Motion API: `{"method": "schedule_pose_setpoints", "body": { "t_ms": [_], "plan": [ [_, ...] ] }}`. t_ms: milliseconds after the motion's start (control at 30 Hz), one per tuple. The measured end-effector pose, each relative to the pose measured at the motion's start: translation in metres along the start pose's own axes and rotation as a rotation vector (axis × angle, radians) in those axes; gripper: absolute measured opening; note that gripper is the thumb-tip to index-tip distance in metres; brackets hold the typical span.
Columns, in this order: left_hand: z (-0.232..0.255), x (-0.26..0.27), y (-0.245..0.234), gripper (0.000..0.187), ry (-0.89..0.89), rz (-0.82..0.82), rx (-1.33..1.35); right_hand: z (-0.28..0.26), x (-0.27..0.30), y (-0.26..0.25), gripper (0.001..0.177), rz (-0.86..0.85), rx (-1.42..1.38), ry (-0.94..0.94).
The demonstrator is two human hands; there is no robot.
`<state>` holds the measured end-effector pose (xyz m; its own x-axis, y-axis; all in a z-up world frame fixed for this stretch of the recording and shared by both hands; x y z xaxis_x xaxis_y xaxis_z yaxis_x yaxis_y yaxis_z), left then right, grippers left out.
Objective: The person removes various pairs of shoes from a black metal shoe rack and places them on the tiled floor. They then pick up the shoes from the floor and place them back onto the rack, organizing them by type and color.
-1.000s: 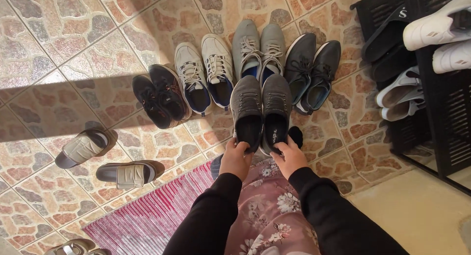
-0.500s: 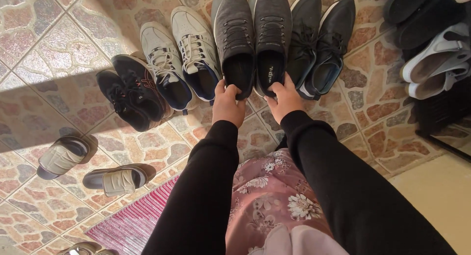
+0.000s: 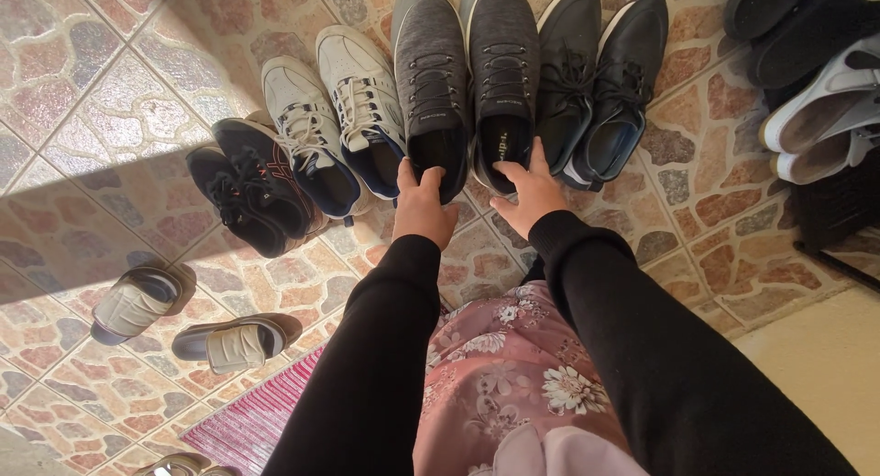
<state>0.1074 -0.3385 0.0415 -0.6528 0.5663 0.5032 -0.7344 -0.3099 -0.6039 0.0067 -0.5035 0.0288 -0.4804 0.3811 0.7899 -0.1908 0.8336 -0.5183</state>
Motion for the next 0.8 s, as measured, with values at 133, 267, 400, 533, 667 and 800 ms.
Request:
{"method": "schedule_pose_setpoints", "body": {
  "t_ms": [133,267,400,533,667,800],
  "plan": [
    [0.019,0.009,-0.018,0.071,0.059,0.083,-0.048,-0.008,0.018,-0.015,0.067,0.036,-0.024,-0.005],
    [0.033,0.053,-0.038,0.068,0.137,0.246,-0.153,0.011,0.064,-0.017,0.068,0.100,-0.091,-0.016],
    [0.041,0.122,-0.054,0.048,0.307,0.257,-0.203,0.059,0.132,-0.002,0.061,0.218,-0.118,-0.084],
    [0.054,0.183,-0.075,0.044,0.348,0.102,-0.241,0.105,0.212,0.003,0.058,0.212,-0.197,-0.028],
    [0.045,0.238,-0.089,0.042,0.318,0.022,-0.234,0.160,0.280,0.020,0.056,0.211,-0.224,0.058],
    [0.037,0.259,-0.099,0.045,0.388,0.082,-0.278,0.192,0.327,0.007,0.060,0.098,-0.301,0.232]
  ]
}}
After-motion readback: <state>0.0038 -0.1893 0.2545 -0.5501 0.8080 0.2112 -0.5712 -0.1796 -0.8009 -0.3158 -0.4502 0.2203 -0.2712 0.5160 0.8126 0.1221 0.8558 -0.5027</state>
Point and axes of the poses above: each hand's wrist, its own x-axis away from the middle knuckle, its own y-axis out of the palm, z = x × y, the point moved 5 cm from there along -x, towards the middle knuckle, and after that the axes turned 11 degrees about y, right-handed, at the moved point
